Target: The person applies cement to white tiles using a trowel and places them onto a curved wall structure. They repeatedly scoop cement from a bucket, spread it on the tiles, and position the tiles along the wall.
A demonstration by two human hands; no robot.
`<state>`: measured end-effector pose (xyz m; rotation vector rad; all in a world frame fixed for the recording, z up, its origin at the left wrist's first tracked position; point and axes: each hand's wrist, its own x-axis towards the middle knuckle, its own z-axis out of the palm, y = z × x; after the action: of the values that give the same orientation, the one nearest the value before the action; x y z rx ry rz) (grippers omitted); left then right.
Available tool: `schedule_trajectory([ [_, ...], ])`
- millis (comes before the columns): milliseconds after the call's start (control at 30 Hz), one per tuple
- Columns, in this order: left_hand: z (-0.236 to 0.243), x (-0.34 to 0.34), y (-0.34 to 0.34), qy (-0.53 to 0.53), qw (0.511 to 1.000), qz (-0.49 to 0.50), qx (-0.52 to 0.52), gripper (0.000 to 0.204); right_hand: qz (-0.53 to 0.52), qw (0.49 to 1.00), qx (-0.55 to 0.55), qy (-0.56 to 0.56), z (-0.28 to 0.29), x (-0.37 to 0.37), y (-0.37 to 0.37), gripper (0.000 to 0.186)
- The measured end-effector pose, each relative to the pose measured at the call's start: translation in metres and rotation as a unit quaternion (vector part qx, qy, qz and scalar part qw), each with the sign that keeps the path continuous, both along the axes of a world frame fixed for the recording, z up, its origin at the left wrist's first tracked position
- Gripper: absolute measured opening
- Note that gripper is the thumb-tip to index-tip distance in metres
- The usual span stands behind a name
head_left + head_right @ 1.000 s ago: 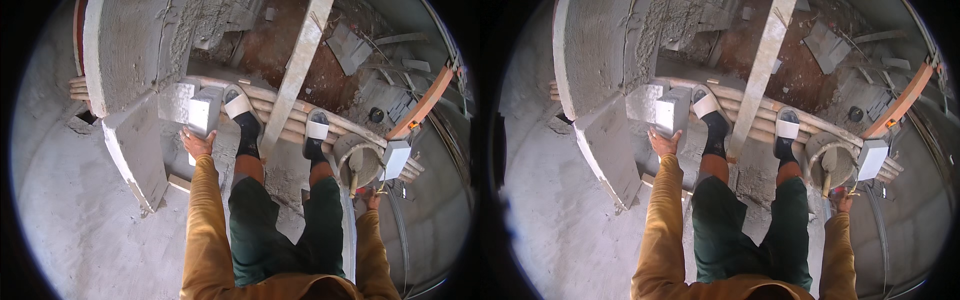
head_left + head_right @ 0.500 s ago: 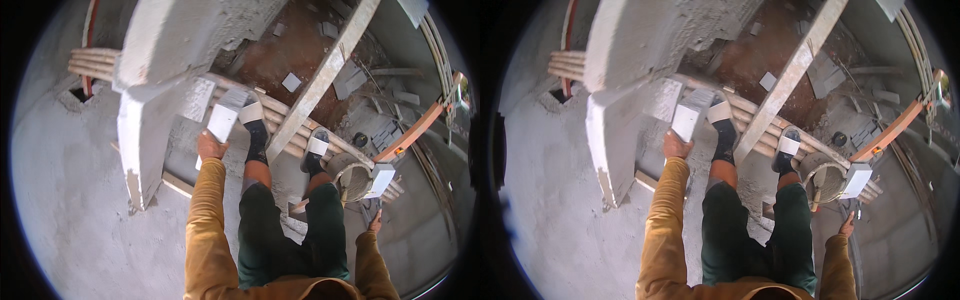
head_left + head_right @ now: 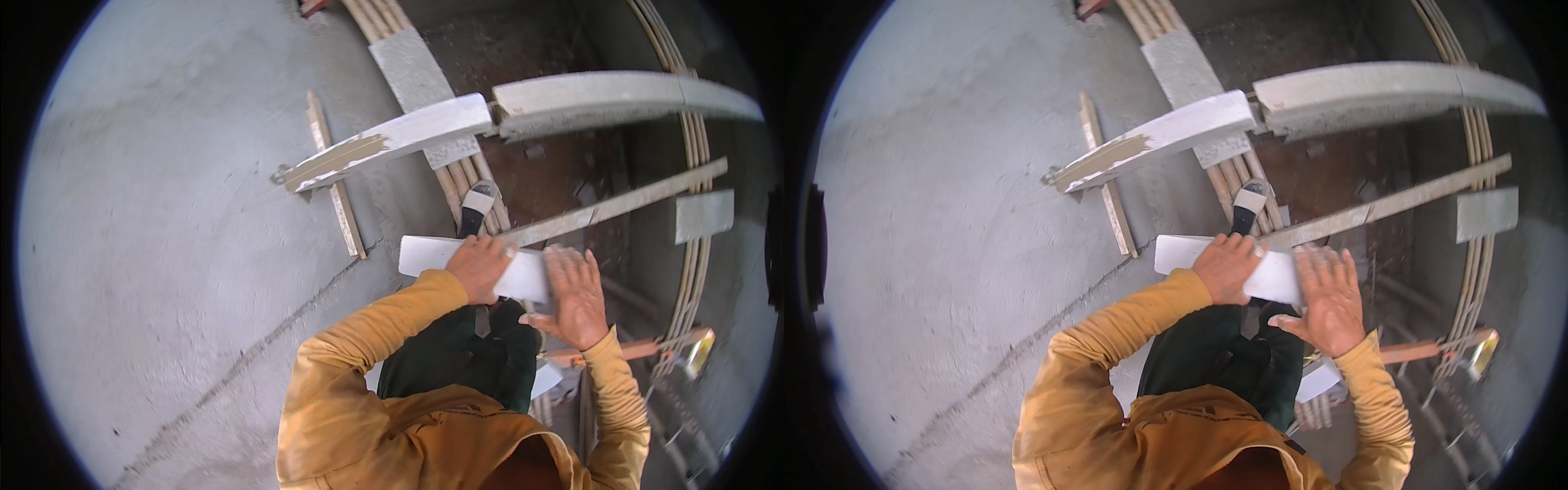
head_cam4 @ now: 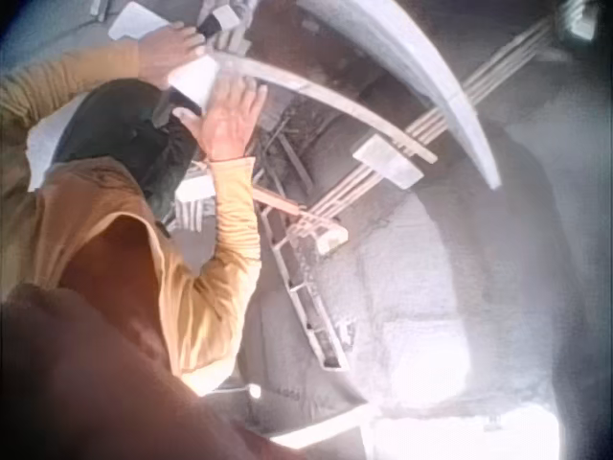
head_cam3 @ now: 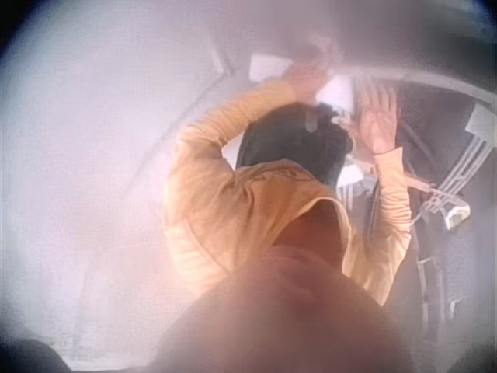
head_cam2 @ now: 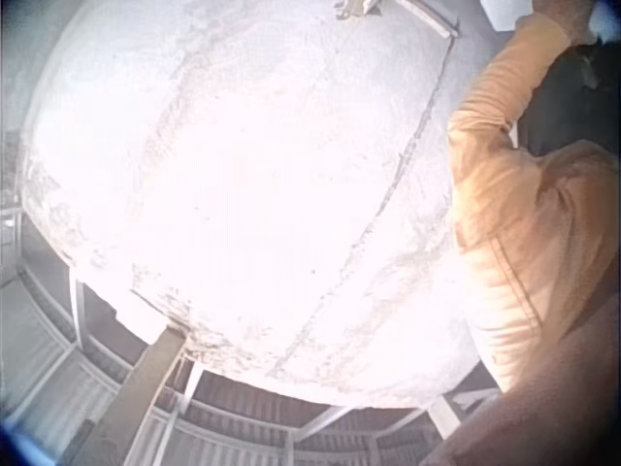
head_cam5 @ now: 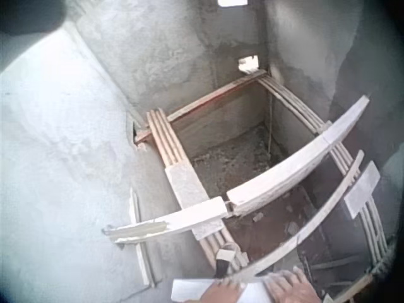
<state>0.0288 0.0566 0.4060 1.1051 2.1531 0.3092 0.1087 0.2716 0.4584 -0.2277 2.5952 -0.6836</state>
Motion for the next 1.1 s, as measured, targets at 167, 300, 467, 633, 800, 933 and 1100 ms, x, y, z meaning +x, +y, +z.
schedule_trajectory([
  [167,0.089,-0.014,0.0,0.039,0.999,-0.004,0.023,0.071,0.113,0.99,0.079,-0.007,0.083,-0.046,-0.039,0.11],
  [300,0.121,-0.02,-0.003,0.075,0.995,0.028,0.05,0.079,0.104,0.99,0.034,0.086,0.098,-0.05,-0.038,0.11],
  [467,0.126,-0.006,-0.062,0.103,0.895,0.271,0.34,0.097,-0.048,0.996,-0.017,0.074,0.089,-0.027,-0.019,0.088],
  [633,0.024,0.011,-0.095,-0.396,0.541,0.678,0.302,0.111,-0.29,0.942,-0.171,0.02,0.065,0.055,-0.005,0.088],
  [800,-0.054,0.003,-0.027,-0.533,0.56,0.536,0.338,0.103,-0.531,0.811,-0.245,0.016,0.029,0.144,-0.029,0.091],
  [933,-0.043,-0.035,-0.007,-0.525,0.699,0.434,0.219,0.09,-0.617,0.687,-0.383,0.0,-0.004,0.184,-0.061,0.092],
  [1100,-0.029,-0.037,0.043,-0.499,0.779,0.31,0.219,0.082,-0.651,0.61,-0.451,0.025,-0.048,0.222,-0.061,0.097],
])
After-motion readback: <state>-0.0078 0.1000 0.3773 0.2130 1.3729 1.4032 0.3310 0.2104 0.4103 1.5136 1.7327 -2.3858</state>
